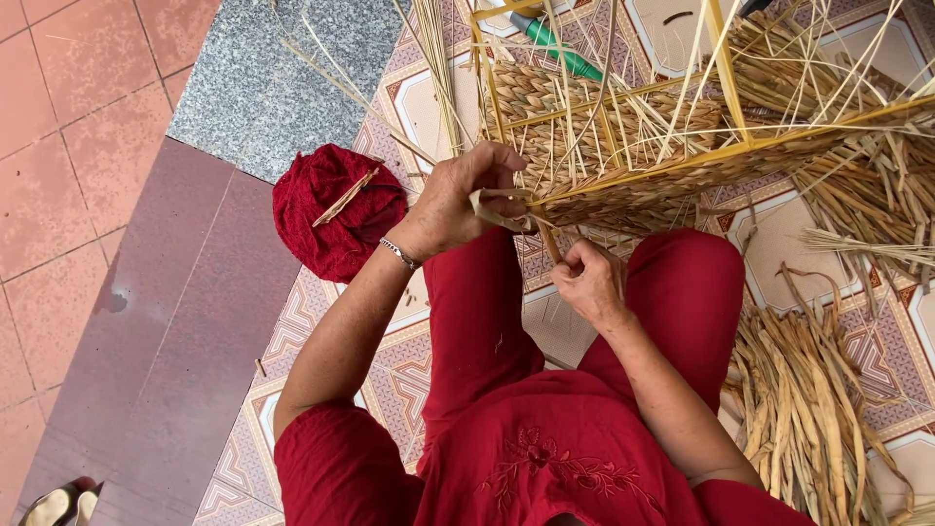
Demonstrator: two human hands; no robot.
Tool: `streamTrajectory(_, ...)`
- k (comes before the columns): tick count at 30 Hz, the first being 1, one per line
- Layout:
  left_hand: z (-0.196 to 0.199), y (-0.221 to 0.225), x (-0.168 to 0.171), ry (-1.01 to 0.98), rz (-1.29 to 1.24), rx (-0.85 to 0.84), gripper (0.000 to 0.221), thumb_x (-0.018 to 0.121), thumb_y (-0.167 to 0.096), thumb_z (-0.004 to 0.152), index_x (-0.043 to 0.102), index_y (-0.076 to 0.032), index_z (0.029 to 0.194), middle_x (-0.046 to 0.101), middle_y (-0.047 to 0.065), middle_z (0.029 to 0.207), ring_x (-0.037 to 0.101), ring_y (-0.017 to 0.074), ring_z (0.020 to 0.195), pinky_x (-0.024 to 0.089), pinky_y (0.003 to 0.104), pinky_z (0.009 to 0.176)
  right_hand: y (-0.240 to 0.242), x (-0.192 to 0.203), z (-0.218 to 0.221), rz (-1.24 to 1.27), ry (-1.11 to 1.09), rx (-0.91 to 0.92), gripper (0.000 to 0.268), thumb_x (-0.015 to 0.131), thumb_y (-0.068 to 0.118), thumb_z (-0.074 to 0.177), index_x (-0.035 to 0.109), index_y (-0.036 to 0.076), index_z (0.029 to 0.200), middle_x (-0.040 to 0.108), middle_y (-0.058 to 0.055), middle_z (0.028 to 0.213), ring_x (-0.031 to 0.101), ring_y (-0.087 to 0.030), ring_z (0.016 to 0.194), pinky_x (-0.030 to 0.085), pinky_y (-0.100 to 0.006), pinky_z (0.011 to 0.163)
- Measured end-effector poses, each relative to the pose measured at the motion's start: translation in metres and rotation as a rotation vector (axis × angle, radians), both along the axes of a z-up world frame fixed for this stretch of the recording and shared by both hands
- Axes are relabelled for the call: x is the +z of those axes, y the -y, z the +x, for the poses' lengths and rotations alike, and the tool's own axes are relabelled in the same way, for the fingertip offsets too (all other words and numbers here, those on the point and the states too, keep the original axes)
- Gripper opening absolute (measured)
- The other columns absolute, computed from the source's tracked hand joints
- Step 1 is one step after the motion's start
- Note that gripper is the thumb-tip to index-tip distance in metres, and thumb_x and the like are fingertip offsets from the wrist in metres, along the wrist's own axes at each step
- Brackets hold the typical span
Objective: The person weaves dried plant fibers around a rectangular wooden frame by hand, threading and pulling the strands through the structure. They use shears to trim the material and pick up additional fibers to continue weaving.
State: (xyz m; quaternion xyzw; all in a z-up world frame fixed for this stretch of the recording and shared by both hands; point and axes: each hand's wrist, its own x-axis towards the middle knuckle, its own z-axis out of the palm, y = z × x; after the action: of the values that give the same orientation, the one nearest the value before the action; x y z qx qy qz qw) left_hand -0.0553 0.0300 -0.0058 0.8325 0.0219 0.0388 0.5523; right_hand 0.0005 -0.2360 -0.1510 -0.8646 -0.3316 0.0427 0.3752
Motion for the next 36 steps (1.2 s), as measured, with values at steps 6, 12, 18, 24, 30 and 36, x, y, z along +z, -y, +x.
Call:
streamTrajectory(6, -0.004, 0.002, -0.008, 0.171, 0.1, -0.015, 0.022, 0.086, -0.01, 0.086, 0.068, -0.005, 0.097, 0.068, 0.005, 0.102, 0.072, 0.0179, 0.086, 0.06, 0.032, 0.074, 0.011, -0.047, 0.019, -0.411, -0.022, -0.068, 0.017, 0.072, 0.024, 0.082, 0.068, 0.008, 0.085, 0.071, -0.012, 0.073, 0.068, -0.033, 0.067, 0.055, -0.05, 0.068)
streamTrajectory(12, -0.005, 0.005, -0.014, 0.294, 0.103, -0.045, 0.017, 0.079, -0.009, 0.093, 0.075, -0.01, 0.11, 0.071, 0.004, 0.101, 0.072, 0.0196, 0.092, 0.059, 0.032, 0.079, 0.037, -0.097, 0.03, -0.867, -0.372, -0.01, 0.035, 0.078, 0.034, 0.079, 0.074, 0.008, 0.102, 0.074, -0.016, 0.097, 0.07, -0.033, 0.095, 0.052, -0.045, 0.083)
streamTrajectory(18, -0.016, 0.022, -0.001, 0.363, 0.279, 0.036, 0.021, 0.074, -0.006, 0.097, 0.071, -0.007, 0.118, 0.064, 0.01, 0.105, 0.071, 0.0241, 0.094, 0.058, 0.034, 0.08, 0.035, -0.073, 0.04, -0.42, -0.294, 0.083, 0.055, 0.078, 0.022, 0.074, 0.066, 0.011, 0.127, 0.069, -0.013, 0.119, 0.068, -0.033, 0.107, 0.056, -0.044, 0.09)
streamTrajectory(24, -0.01, 0.036, 0.013, 0.484, 0.436, 0.06, 0.043, 0.079, -0.009, 0.087, 0.064, -0.002, 0.127, 0.058, 0.015, 0.11, 0.065, 0.0319, 0.097, 0.056, 0.039, 0.081, -0.008, 0.04, 0.004, 0.421, -0.619, 0.117, 0.034, 0.064, 0.029, 0.103, 0.061, 0.006, 0.128, 0.074, -0.004, 0.105, 0.074, -0.016, 0.101, 0.059, -0.03, 0.088)
streamTrajectory(30, -0.012, 0.032, -0.002, 0.487, 0.504, 0.018, 0.036, 0.08, -0.003, 0.089, 0.066, -0.01, 0.121, 0.059, 0.009, 0.105, 0.065, 0.0257, 0.097, 0.057, 0.037, 0.081, -0.005, 0.011, 0.004, 0.285, -0.344, 0.037, 0.025, 0.064, 0.025, 0.107, 0.065, 0.002, 0.097, 0.063, 0.0, 0.07, 0.061, -0.01, 0.063, 0.049, -0.027, 0.058)
streamTrajectory(36, -0.01, 0.035, -0.012, 0.584, 0.642, 0.057, 0.039, 0.077, 0.001, 0.086, 0.065, -0.001, 0.124, 0.058, 0.013, 0.11, 0.062, 0.0294, 0.097, 0.056, 0.04, 0.08, 0.032, 0.039, 0.015, 0.35, -0.635, 0.065, 0.018, 0.067, 0.022, 0.1, 0.067, 0.004, 0.102, 0.059, -0.001, 0.064, 0.05, -0.01, 0.054, 0.039, -0.028, 0.047)
